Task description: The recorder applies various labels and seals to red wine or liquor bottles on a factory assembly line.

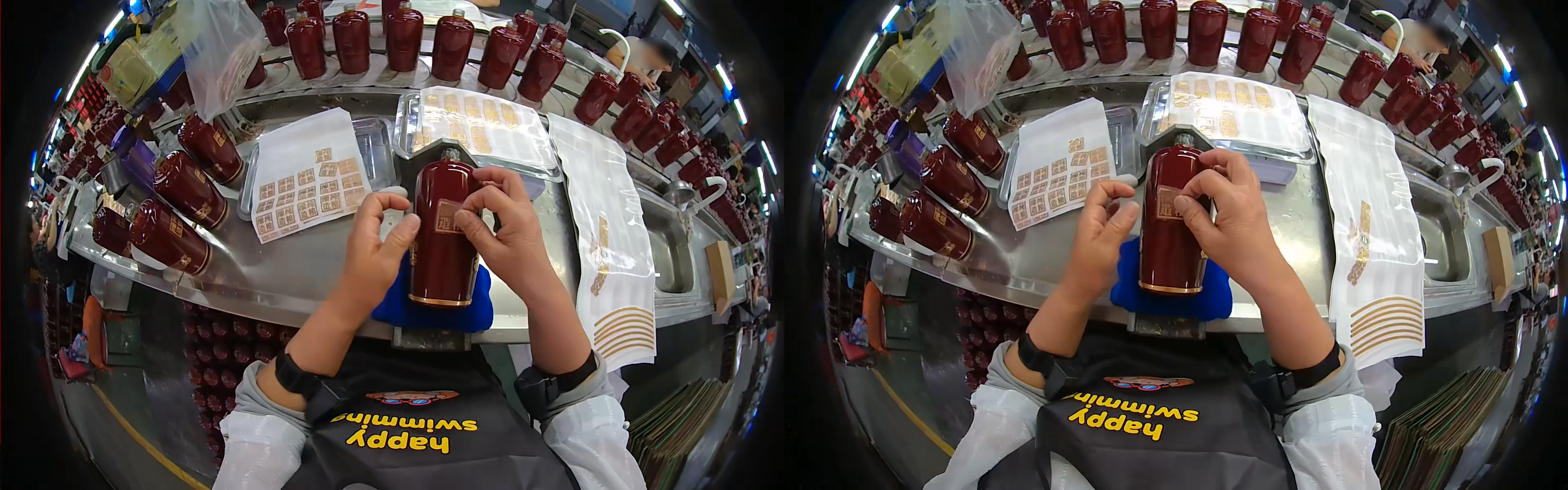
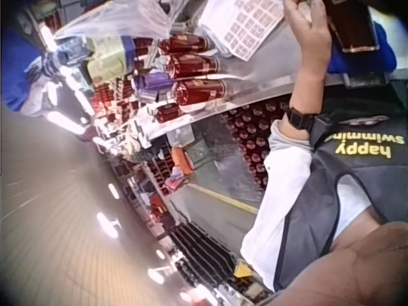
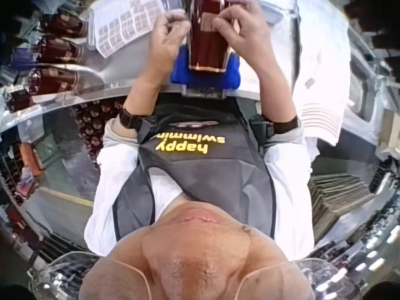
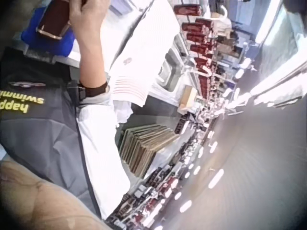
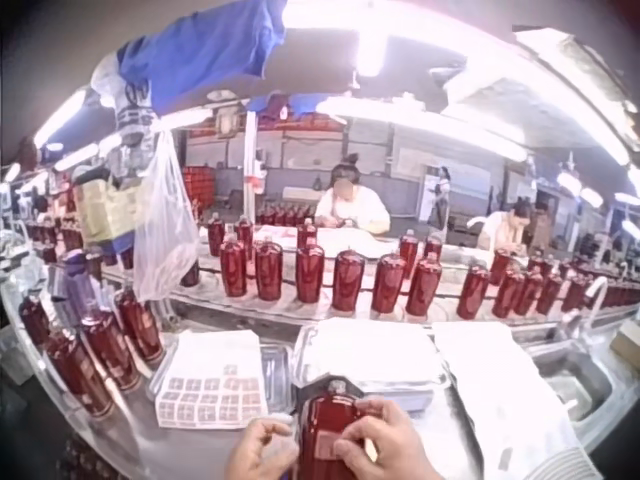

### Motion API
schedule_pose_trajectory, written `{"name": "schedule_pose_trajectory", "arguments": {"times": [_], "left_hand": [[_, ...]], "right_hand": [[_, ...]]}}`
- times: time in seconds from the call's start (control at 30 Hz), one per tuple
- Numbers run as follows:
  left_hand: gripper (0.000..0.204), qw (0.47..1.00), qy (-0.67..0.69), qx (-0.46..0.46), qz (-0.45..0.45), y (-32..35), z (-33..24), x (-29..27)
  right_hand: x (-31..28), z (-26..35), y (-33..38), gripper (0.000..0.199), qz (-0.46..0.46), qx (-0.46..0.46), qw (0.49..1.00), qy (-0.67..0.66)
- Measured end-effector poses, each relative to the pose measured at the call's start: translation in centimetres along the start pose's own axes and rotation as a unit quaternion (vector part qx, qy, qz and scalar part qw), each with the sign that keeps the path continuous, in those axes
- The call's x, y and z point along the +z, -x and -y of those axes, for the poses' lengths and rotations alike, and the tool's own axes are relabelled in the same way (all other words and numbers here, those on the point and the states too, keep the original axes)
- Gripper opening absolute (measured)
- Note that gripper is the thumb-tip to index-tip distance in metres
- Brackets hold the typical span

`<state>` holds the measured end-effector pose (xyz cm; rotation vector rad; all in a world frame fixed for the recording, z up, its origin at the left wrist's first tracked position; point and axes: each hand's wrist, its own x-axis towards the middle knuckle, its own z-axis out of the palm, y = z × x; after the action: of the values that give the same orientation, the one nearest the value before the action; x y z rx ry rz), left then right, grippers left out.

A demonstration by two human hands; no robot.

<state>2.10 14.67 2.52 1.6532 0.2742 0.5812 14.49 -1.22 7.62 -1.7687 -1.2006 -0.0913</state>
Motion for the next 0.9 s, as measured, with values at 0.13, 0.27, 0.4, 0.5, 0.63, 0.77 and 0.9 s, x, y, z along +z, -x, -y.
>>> {"name": "schedule_pose_trajectory", "arguments": {"times": [0.13,0.27,0.4,0.5,0.63,0.77,0.9], "left_hand": [[0.044,0.995,0.094,0.004,-0.022,-1.1,0.6,1.5],[0.048,0.997,0.055,0.033,-0.035,-2.2,1.3,2.5],[0.045,0.983,0.183,-0.017,0.001,-2.3,0.5,2.9],[0.042,0.982,0.185,-0.024,0.002,-2.4,1.0,2.9],[0.044,0.987,0.158,-0.014,-0.003,-2.7,1.3,3.0],[0.049,0.989,0.146,0.0,-0.025,-3.1,1.5,3.1],[0.049,0.979,0.203,-0.019,0.017,-2.8,1.1,2.8]], "right_hand": [[0.6,0.0,-0.4,0.015,-0.017,-0.005,0.999,0.046],[0.5,-0.2,-0.5,0.016,-0.009,0.009,0.999,0.032],[0.3,-1.5,0.1,0.018,-0.041,0.082,0.995,-0.034],[0.9,-1.3,0.3,0.019,-0.049,0.079,0.995,-0.03],[1.2,-1.8,0.2,0.02,-0.055,0.089,0.994,-0.04],[1.4,-2.0,0.2,0.02,-0.064,0.123,0.988,-0.073],[1.3,-2.0,0.6,0.021,-0.06,0.109,0.99,-0.06]]}}
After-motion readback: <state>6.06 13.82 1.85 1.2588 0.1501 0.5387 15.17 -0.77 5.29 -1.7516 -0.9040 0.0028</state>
